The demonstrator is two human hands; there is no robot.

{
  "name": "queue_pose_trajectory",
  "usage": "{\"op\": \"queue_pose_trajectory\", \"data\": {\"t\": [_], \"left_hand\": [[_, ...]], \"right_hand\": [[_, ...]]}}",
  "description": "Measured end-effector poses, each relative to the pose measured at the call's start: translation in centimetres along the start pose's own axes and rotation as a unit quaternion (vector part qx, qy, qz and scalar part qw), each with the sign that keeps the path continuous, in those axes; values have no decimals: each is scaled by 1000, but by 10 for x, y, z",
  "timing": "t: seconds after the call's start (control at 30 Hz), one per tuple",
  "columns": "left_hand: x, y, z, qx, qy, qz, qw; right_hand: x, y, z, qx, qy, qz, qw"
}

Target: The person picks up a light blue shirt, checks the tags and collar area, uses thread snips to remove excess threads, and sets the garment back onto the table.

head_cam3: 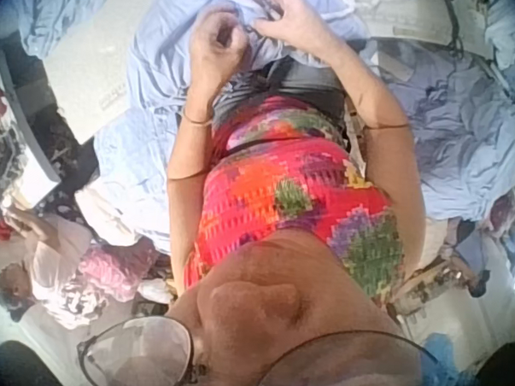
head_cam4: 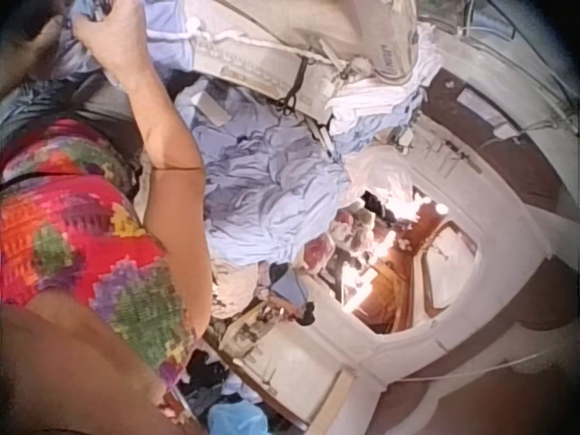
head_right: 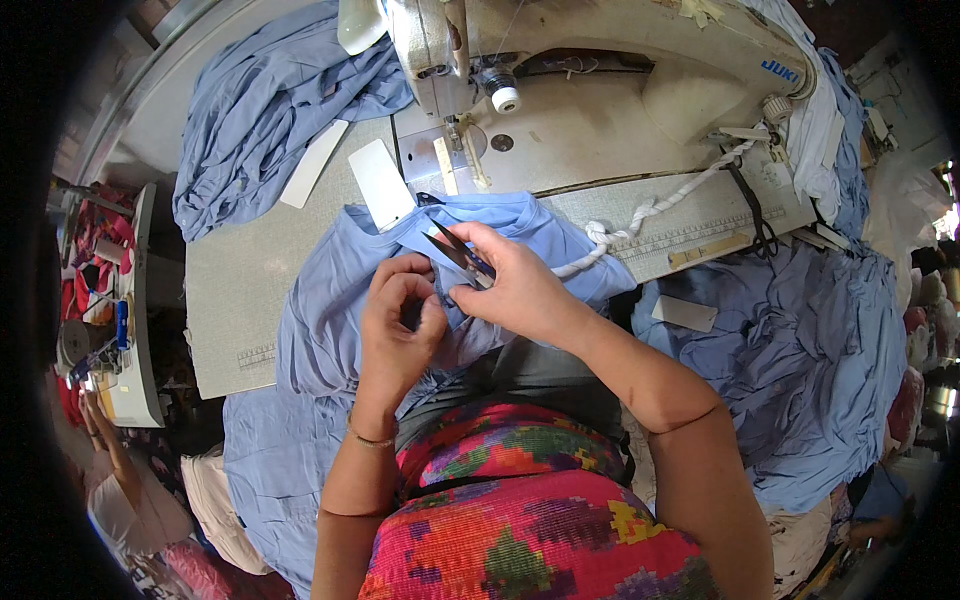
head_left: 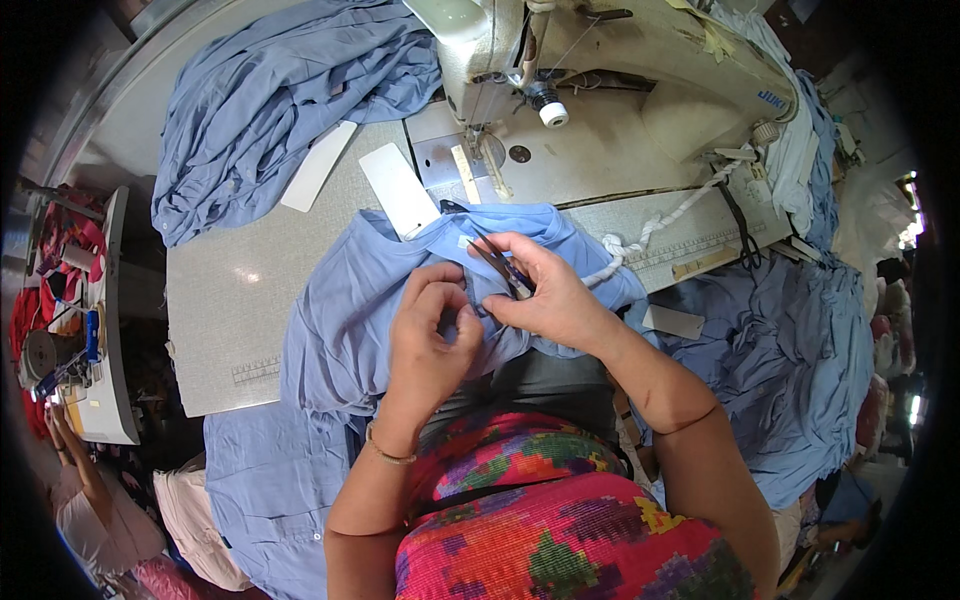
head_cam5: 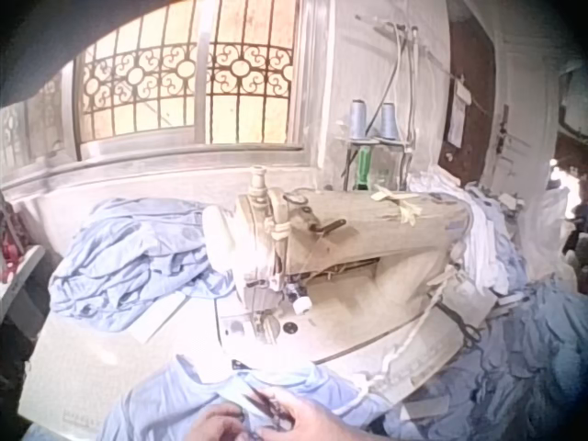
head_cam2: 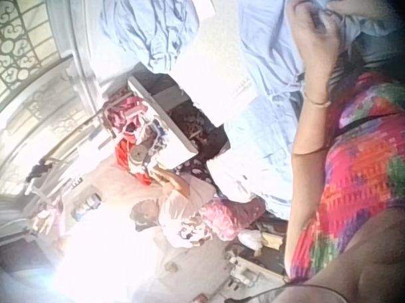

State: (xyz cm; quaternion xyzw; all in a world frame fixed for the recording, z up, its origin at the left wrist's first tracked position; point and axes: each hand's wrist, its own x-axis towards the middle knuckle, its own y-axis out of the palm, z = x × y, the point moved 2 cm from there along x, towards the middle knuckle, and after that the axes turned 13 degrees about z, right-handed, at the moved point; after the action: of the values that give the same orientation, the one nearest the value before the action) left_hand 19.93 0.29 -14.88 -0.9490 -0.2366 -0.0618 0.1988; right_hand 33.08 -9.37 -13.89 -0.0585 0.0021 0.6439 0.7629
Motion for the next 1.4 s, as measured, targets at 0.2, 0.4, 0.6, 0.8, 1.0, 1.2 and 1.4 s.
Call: {"op": "queue_pose_trajectory", "data": {"t": [0.2, 0.4, 0.6, 0.8, 1.0, 1.2, 1.4], "left_hand": [[0, -6, 2, -10, -5, 25, 1000], [0, -4, 0, 37, 21, 30, 999], [0, 0, -3, 37, -3, 17, 999], [1, 2, -7, 63, -4, 10, 998], [0, -2, -3, 7, -15, 4, 1000], [0, -5, 1, 29, 15, 29, 999], [-1, -4, -3, 19, -20, 42, 999]], "right_hand": [[0, -2, 2, 2, 6, 5, 1000], [0, -2, 0, -2, -5, 2, 1000], [-1, 0, 1, -65, 22, -6, 998], [-1, 1, 0, -57, 22, -11, 998], [0, 0, 0, -31, 20, -9, 999], [-1, -1, 0, -12, 18, -3, 1000], [-1, -1, -3, -27, 18, -4, 999]]}}
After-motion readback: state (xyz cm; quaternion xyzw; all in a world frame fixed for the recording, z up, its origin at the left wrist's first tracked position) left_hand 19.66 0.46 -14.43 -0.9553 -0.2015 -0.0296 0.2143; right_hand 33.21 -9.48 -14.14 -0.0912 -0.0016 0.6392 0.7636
